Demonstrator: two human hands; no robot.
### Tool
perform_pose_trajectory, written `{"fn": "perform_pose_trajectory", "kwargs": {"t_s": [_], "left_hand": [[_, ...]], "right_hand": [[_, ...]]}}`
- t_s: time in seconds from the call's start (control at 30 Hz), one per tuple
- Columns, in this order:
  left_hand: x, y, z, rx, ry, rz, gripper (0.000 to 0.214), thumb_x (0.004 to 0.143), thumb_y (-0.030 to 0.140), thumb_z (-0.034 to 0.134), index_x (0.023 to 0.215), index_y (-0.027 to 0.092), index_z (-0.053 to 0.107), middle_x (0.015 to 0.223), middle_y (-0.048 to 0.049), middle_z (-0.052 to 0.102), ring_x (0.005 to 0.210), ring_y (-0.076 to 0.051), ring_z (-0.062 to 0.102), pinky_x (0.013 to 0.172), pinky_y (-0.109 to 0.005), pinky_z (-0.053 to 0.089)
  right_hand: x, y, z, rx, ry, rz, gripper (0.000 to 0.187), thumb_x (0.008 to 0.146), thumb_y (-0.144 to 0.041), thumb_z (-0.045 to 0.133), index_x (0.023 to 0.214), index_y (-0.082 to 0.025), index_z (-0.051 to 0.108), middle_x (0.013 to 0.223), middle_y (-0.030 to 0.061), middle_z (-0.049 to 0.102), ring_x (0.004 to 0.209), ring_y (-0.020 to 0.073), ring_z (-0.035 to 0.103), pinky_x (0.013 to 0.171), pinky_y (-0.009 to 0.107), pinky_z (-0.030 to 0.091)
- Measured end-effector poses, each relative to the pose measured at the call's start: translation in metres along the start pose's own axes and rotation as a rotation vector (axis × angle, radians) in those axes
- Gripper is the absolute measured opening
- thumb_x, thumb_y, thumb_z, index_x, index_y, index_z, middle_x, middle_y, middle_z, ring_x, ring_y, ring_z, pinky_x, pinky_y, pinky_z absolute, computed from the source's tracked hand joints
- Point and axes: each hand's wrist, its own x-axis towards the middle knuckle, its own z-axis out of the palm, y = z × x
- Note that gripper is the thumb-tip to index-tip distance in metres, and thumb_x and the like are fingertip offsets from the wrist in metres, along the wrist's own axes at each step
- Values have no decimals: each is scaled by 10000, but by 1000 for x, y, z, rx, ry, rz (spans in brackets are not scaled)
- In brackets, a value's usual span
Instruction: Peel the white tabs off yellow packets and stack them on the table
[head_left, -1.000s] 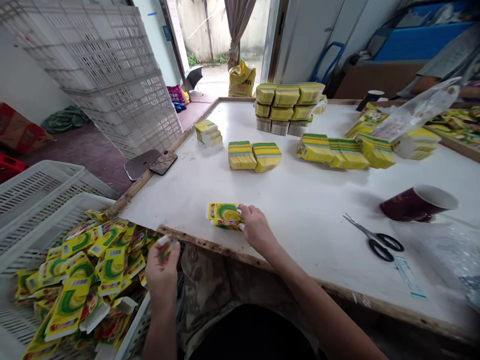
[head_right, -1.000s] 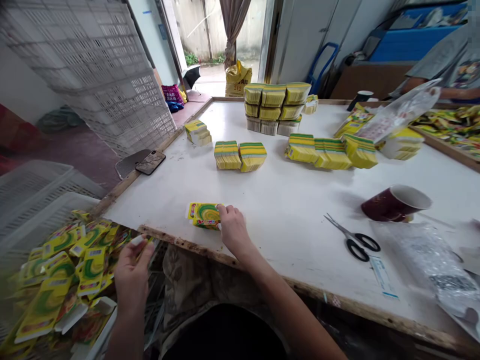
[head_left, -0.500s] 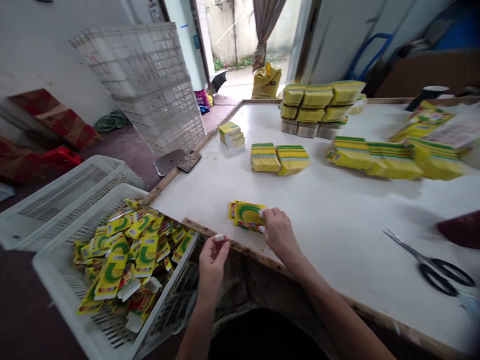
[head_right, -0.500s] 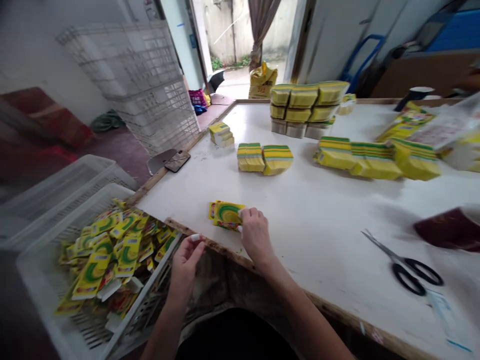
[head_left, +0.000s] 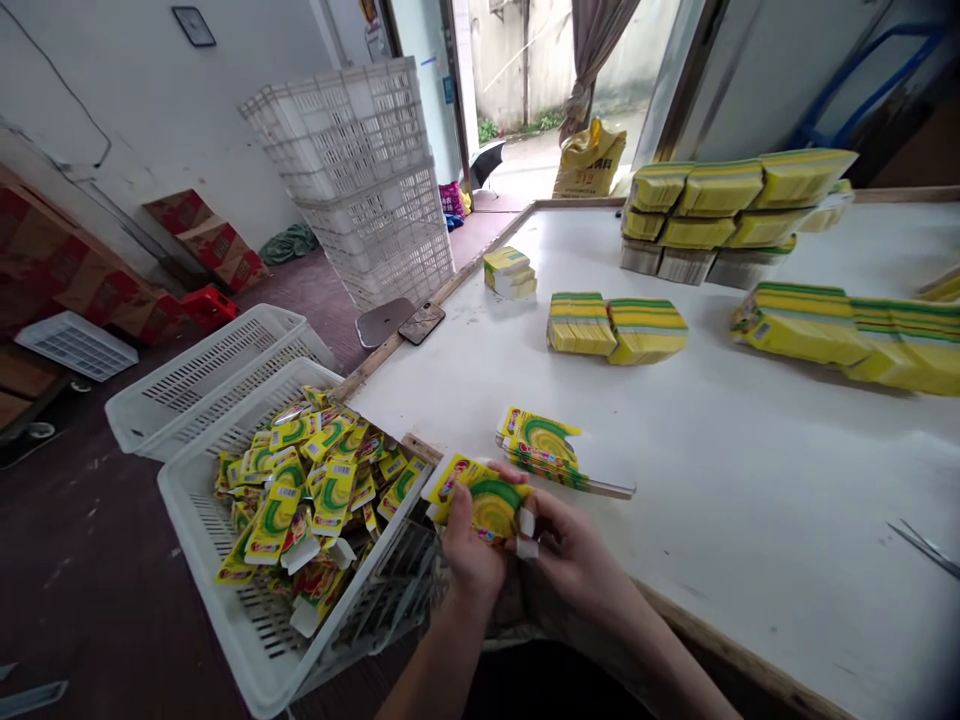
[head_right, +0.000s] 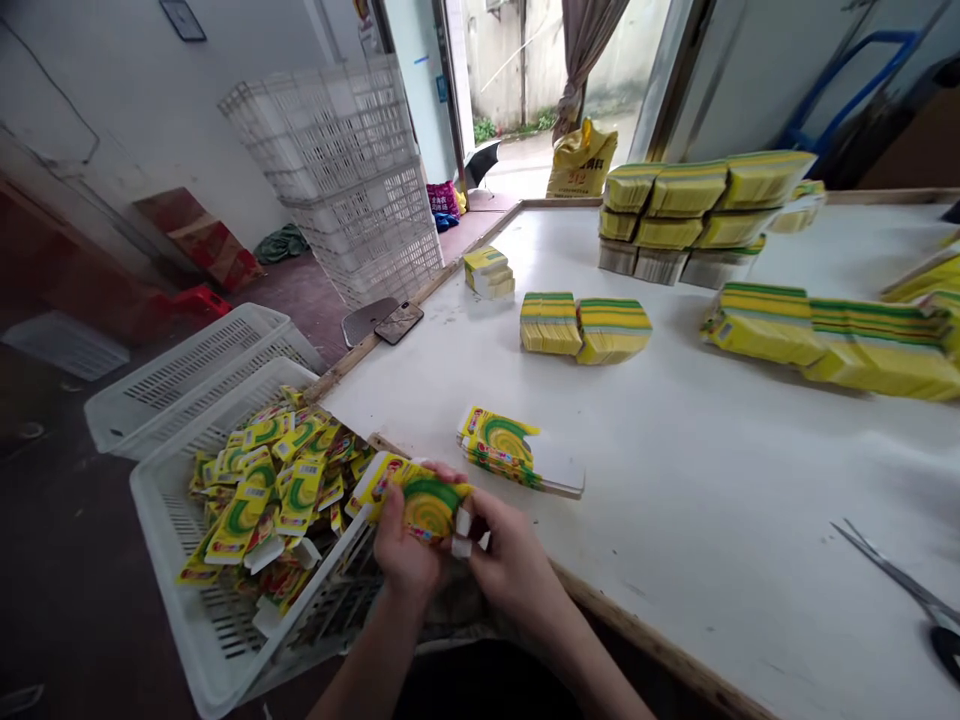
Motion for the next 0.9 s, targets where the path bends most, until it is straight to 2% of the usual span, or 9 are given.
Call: {"fn": "perform_pose_trajectory", "kwargs": {"t_s": [0.1, 0.2, 0.3, 0.4, 0.47, 0.57, 0.67, 0.77, 0.9], "left_hand": [[3, 5, 7, -76, 95, 120, 366, 778, 551, 678, 784, 186, 642, 696, 11, 600, 663, -136, 608, 676, -252, 532], [4, 2, 2, 36, 197, 144, 402, 785, 595, 665, 817, 195, 650, 716, 11, 616, 672, -136, 613, 644, -231, 520], [2, -5, -11, 274, 170, 138, 372, 830, 553, 641, 918, 194, 686, 874, -61, 697, 896, -223, 673, 787, -317, 546], [-2, -10, -24, 548, 84, 234, 279, 805, 438, 715, 933, 190, 715, 986, -110, 723, 1091, -284, 638, 959, -381, 491], [-5, -13, -29, 623, 60, 263, 265, 799, 422, 720, 917, 185, 725, 1008, -124, 729, 1145, -299, 615, 1016, -394, 455], [-11, -18, -27, 576, 30, 217, 336, 839, 503, 645, 910, 184, 726, 1006, -125, 733, 1120, -293, 633, 1011, -393, 463], [-12, -17, -16, 340, 37, 85, 453, 801, 608, 633, 895, 173, 714, 965, -117, 733, 991, -278, 678, 929, -384, 516], [-7, -10, -6, 107, 117, 18, 497, 787, 651, 601, 881, 170, 678, 840, -61, 701, 808, -224, 689, 782, -345, 557], [-4, -7, -9, 73, 180, 18, 440, 764, 640, 645, 801, 201, 646, 698, 9, 619, 660, -154, 639, 670, -258, 538]], "right_hand": [[-3, -3, 13, 71, 2, 23, 196, 748, -203, 648, 683, -211, 463, 715, -17, 512, 657, 144, 457, 581, 238, 374], [-2, -1, 16, 210, -15, 105, 221, 727, -248, 670, 708, -216, 453, 693, -32, 483, 627, 135, 437, 561, 236, 376], [-3, 5, 14, 163, 69, 139, 228, 732, -257, 645, 675, -224, 426, 648, -42, 464, 591, 132, 424, 545, 239, 367], [-7, 8, 10, -90, 211, 63, 173, 725, -173, 601, 653, -218, 449, 645, -26, 503, 598, 139, 436, 560, 247, 348], [-8, 8, 8, -140, 250, 26, 155, 717, -140, 585, 655, -215, 465, 664, -18, 525, 613, 143, 451, 578, 252, 356], [-6, 5, 7, 127, 183, 70, 184, 748, -210, 631, 701, -222, 454, 688, -23, 526, 636, 146, 480, 586, 247, 395], [-4, 1, 9, 378, 90, 105, 240, 760, -284, 680, 756, -226, 447, 745, -21, 545, 692, 153, 519, 614, 248, 431], [-5, -1, 17, 268, 62, 82, 186, 743, -202, 671, 802, -219, 495, 749, -30, 532, 690, 144, 492, 626, 246, 410], [-6, -1, 21, 305, 14, 109, 233, 748, -217, 695, 897, -224, 515, 791, -34, 533, 711, 143, 485, 642, 246, 405]]}}
